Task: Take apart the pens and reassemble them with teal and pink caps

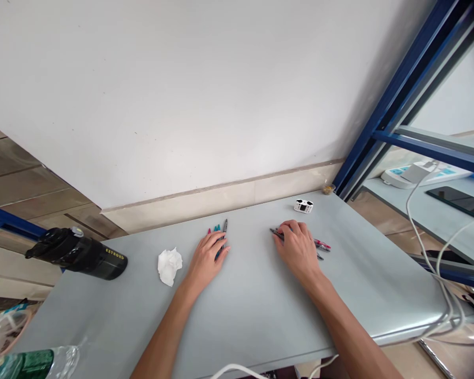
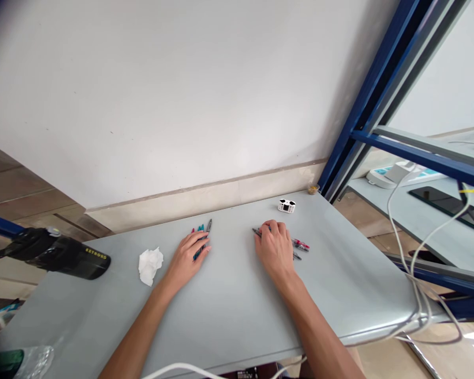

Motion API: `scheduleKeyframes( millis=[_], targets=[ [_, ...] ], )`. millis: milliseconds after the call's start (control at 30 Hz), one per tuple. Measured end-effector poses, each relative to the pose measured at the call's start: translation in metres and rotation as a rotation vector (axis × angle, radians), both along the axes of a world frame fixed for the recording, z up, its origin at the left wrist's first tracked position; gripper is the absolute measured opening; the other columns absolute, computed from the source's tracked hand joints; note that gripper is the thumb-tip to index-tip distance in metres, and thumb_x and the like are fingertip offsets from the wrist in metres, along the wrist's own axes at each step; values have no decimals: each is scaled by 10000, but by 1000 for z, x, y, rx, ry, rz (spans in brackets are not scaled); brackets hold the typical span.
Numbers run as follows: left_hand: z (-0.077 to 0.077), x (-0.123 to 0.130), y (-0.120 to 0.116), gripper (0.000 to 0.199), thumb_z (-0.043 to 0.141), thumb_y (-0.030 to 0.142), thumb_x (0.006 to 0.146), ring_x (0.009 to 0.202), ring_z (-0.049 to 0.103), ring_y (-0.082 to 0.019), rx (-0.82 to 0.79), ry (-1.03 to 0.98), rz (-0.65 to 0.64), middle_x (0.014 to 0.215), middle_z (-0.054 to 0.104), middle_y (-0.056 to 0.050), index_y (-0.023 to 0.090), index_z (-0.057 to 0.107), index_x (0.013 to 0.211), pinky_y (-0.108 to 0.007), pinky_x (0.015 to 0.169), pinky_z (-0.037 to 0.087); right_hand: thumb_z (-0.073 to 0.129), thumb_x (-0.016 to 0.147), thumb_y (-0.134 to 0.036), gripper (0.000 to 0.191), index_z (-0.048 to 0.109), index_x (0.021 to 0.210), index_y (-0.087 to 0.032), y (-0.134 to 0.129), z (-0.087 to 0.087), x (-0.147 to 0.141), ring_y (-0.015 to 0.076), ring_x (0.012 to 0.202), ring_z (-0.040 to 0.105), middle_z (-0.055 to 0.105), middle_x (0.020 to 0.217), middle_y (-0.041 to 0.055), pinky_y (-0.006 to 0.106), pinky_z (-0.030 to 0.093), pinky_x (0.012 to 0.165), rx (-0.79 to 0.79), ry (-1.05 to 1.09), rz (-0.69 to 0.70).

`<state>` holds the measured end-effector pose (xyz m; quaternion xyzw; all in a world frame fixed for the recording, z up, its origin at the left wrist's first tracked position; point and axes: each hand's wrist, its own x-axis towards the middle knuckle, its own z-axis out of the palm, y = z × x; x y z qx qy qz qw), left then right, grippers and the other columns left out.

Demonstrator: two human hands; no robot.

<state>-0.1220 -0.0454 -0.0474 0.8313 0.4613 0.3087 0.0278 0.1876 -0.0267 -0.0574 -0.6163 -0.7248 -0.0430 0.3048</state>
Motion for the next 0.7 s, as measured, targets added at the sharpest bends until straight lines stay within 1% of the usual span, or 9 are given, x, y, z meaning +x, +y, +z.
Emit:
scheduleKeyframes(
  millis=[67, 133, 200, 300, 400, 467, 533, 633, 700],
  targets=[
    [0, 1, 0, 225, 581, 303, 1105, 1328, 674, -286, 0, -12, 7, 1383, 731, -92, 258, 730, 1267, -572, 1187, 546, 568, 1028, -235, 117, 659, 954, -237, 0, 5, -1, 390, 1044, 556, 681, 1115, 167, 549, 502, 820, 36, -47, 27],
    [0, 1, -1, 220, 584, 302, 1103, 1330, 672, -286, 1, -26, 7, 1387, 726, -91, 262, 728, 1265, -561, 1175, 555, 500, 1083, -257, 169, 654, 1014, -239, -2, 12, -5, 366, 1003, 570, 692, 1109, 160, 528, 488, 816, 56, -44, 95],
    [1, 2, -1, 219, 585, 299, 1103, 1335, 665, -284, 9, -45, 6, 1391, 721, -90, 264, 718, 1272, -555, 1173, 553, 425, 1133, -279, 210, 628, 1097, -237, -5, 21, -12, 332, 962, 593, 701, 1103, 144, 497, 478, 822, 59, -2, 192],
    [4, 4, -2, 225, 581, 291, 1104, 1335, 659, -276, 30, -80, 9, 1387, 717, -88, 270, 698, 1295, -549, 1197, 529, 351, 1165, -259, 241, 589, 1197, -247, -15, 33, -25, 289, 932, 628, 705, 1107, 119, 457, 482, 844, 52, 92, 393],
    [8, 6, -4, 268, 564, 288, 1107, 1319, 666, -274, 48, -112, 18, 1381, 716, -89, 290, 666, 1354, -547, 1205, 517, 314, 1160, -229, 288, 583, 1255, -271, -27, 38, -36, 272, 909, 638, 691, 1166, 123, 434, 508, 827, 37, 121, 527],
    [11, 8, -7, 340, 558, 290, 1108, 1316, 670, -276, 51, -127, 17, 1391, 714, -92, 308, 608, 1444, -554, 1210, 509, 311, 1157, -240, 296, 582, 1270, -282, -32, 37, -41, 268, 880, 639, 676, 1186, 128, 424, 519, 788, 25, 116, 556],
    [15, 10, -10, 417, 566, 299, 1107, 1315, 673, -279, 58, -135, 1, 1401, 712, -98, 318, 532, 1522, -566, 1219, 498, 353, 1157, -278, 241, 570, 1262, -277, -34, 36, -43, 265, 871, 645, 664, 1182, 130, 414, 526, 767, 28, 116, 580],
    [18, 14, -16, 500, 598, 310, 1097, 1311, 679, -283, 75, -140, -44, 1394, 718, -105, 316, 458, 1577, -577, 1218, 493, 392, 1153, -287, 159, 540, 1205, -258, -33, 34, -44, 255, 868, 646, 650, 1154, 126, 387, 524, 739, 49, 123, 601],
    [20, 16, -19, 541, 622, 316, 1087, 1295, 687, -282, 82, -147, -78, 1380, 725, -105, 312, 435, 1595, -565, 1191, 517, 375, 1154, -260, 156, 530, 1170, -253, -32, 33, -44, 243, 849, 637, 648, 1137, 120, 370, 514, 714, 52, 116, 595]
  ],
)
